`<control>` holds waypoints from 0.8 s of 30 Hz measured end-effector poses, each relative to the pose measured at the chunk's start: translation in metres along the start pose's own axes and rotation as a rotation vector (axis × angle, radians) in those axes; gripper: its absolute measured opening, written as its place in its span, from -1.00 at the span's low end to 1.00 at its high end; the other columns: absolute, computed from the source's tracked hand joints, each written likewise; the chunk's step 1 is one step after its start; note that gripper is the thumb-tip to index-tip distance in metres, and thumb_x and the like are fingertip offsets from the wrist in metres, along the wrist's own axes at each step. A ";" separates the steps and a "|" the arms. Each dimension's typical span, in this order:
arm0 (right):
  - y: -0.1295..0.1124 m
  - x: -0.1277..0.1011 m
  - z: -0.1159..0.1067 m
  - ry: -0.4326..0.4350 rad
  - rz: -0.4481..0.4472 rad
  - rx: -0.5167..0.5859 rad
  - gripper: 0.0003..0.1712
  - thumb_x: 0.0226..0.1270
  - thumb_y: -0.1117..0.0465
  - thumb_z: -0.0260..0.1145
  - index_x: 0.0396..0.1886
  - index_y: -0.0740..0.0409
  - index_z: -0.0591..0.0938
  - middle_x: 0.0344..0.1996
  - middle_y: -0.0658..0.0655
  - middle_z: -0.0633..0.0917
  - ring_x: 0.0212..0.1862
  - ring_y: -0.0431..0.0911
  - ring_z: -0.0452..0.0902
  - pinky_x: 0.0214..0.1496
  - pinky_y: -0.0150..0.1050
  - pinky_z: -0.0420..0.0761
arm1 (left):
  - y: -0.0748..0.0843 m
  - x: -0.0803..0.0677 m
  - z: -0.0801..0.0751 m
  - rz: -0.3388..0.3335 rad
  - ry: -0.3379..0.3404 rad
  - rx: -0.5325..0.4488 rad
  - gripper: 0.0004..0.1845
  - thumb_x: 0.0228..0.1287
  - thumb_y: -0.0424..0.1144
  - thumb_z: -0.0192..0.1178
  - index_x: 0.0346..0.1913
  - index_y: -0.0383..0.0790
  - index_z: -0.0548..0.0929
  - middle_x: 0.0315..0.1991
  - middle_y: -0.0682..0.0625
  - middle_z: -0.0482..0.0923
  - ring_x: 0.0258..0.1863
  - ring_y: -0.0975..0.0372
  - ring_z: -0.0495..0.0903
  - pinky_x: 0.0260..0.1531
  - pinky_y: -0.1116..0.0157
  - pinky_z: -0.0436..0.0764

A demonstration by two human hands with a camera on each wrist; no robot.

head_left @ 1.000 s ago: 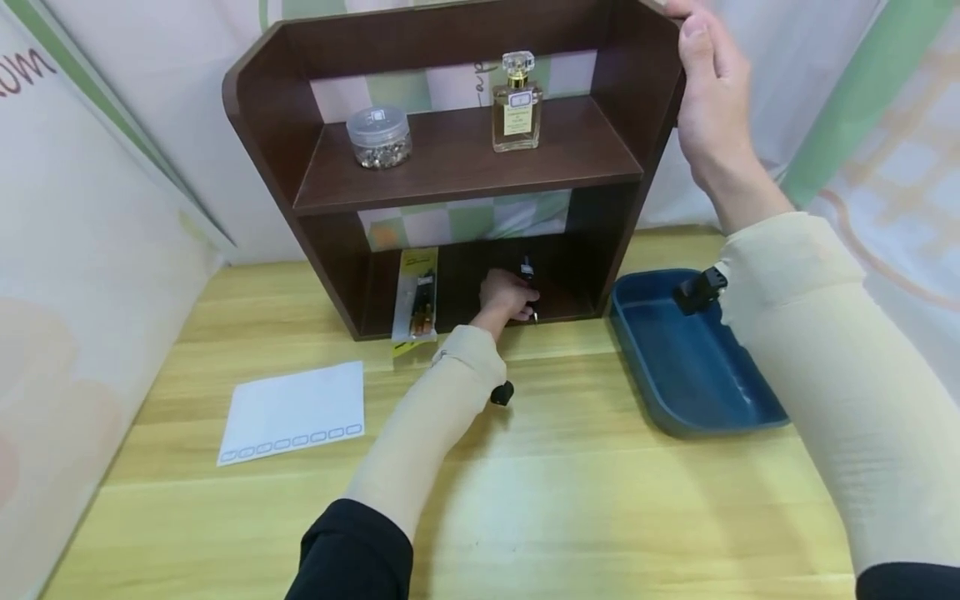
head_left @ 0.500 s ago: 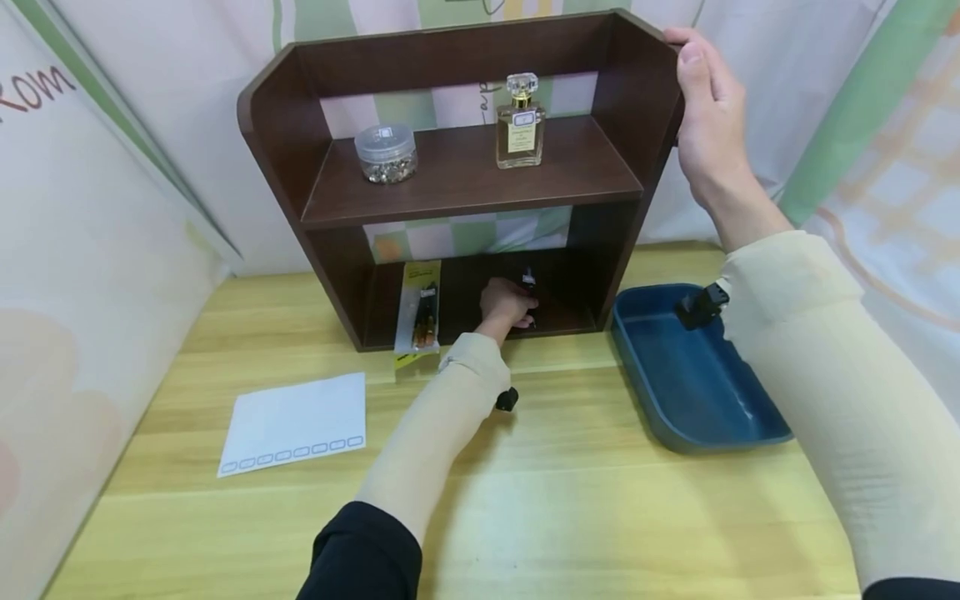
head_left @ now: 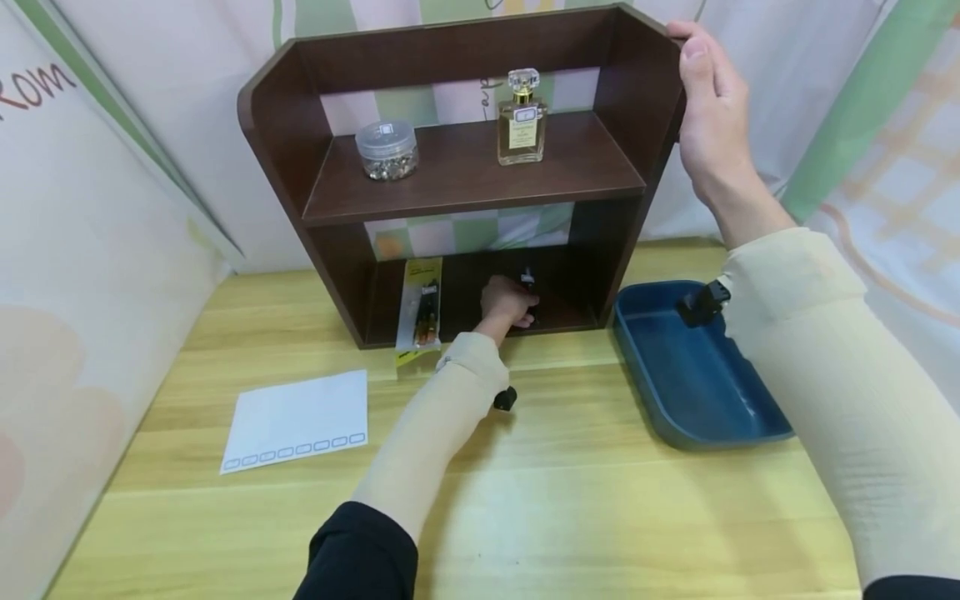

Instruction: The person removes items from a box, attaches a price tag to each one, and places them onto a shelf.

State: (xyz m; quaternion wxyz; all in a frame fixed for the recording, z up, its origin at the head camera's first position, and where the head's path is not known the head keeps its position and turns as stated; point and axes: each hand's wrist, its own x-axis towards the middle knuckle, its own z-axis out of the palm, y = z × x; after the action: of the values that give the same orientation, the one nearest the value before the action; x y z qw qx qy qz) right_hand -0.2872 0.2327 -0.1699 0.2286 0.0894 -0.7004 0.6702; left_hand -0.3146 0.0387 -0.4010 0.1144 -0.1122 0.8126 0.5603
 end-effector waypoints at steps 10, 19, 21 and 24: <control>0.000 0.001 0.008 -0.019 0.019 -0.002 -0.55 0.68 0.04 -0.17 0.37 -0.18 0.49 0.25 -0.03 0.49 0.24 -0.24 0.30 0.22 -0.52 0.25 | -0.007 -0.031 -0.032 0.160 -0.075 -0.162 -0.72 0.31 -0.37 0.35 0.03 -0.41 0.64 -0.25 -0.19 0.71 -0.64 0.15 0.67 -0.52 0.19 0.74; 0.004 -0.009 -0.001 -0.065 0.098 0.127 -0.54 0.66 0.02 -0.09 0.44 -0.31 0.41 0.26 0.01 0.47 0.20 -0.11 0.41 0.38 -0.14 0.36 | -0.033 -0.093 -0.091 0.241 -0.298 -0.283 -0.61 0.34 -0.33 0.35 0.17 -0.30 0.54 -0.14 -0.24 0.63 -0.55 0.03 0.70 -0.42 0.10 0.75; 0.006 -0.015 -0.008 -0.059 0.099 0.136 -0.55 0.65 0.08 -0.02 0.43 -0.28 0.43 0.20 0.05 0.53 0.15 -0.08 0.48 0.31 -0.15 0.46 | -0.041 -0.109 -0.109 0.277 -0.316 -0.261 -0.64 0.35 -0.32 0.34 0.15 -0.27 0.55 -0.13 -0.24 0.63 -0.50 -0.04 0.71 -0.39 0.04 0.75; 0.007 -0.026 -0.020 -0.030 0.118 0.147 -0.55 0.57 0.23 0.13 0.38 -0.11 0.48 0.10 0.09 0.59 0.04 -0.08 0.57 0.04 -0.28 0.65 | -0.051 -0.132 -0.140 0.346 -0.309 -0.216 -0.68 0.38 -0.33 0.31 0.14 -0.27 0.57 -0.13 -0.25 0.62 -0.43 -0.20 0.70 -0.36 -0.04 0.74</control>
State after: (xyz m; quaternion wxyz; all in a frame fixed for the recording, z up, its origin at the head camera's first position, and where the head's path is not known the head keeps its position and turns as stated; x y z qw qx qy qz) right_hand -0.2634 0.2484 -0.1882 0.1710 0.0744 -0.6569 0.7306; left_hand -0.1822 -0.1028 -0.3566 0.1268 0.1039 0.7279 0.6658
